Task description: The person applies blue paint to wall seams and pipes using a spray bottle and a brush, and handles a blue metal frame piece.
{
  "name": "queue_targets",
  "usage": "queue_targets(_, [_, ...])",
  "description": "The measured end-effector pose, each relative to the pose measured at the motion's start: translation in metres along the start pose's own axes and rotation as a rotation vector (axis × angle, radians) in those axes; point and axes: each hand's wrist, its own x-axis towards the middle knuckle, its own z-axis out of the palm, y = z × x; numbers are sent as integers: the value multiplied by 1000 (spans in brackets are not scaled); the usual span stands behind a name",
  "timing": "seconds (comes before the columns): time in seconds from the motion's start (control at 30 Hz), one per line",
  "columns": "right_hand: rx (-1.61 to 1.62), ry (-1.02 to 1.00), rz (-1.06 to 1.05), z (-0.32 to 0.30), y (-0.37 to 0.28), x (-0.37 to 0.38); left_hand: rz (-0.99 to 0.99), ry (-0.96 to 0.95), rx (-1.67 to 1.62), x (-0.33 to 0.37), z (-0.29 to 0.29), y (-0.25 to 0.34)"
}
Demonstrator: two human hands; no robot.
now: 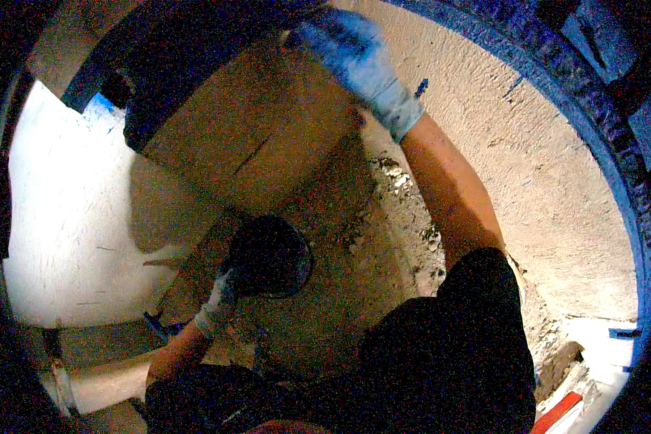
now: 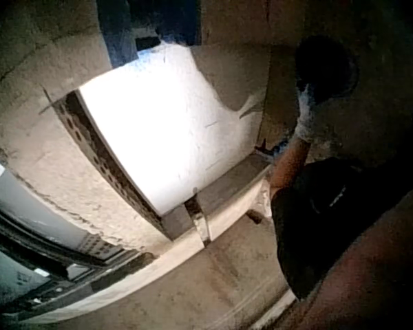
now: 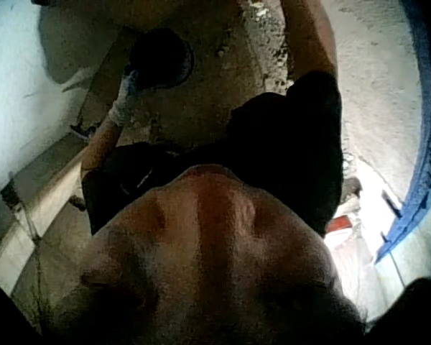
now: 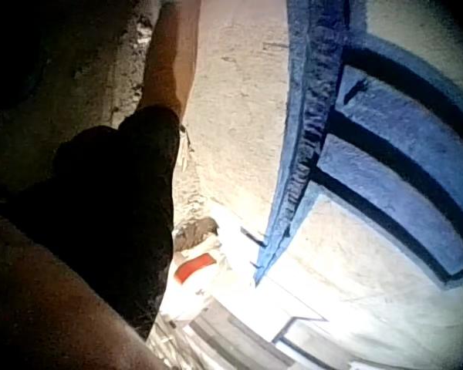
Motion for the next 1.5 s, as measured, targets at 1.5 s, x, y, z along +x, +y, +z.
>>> queue_targets(1.5, [-697,-437,-103,41,-58,-97,-21,-206,-206,-8,22,-90])
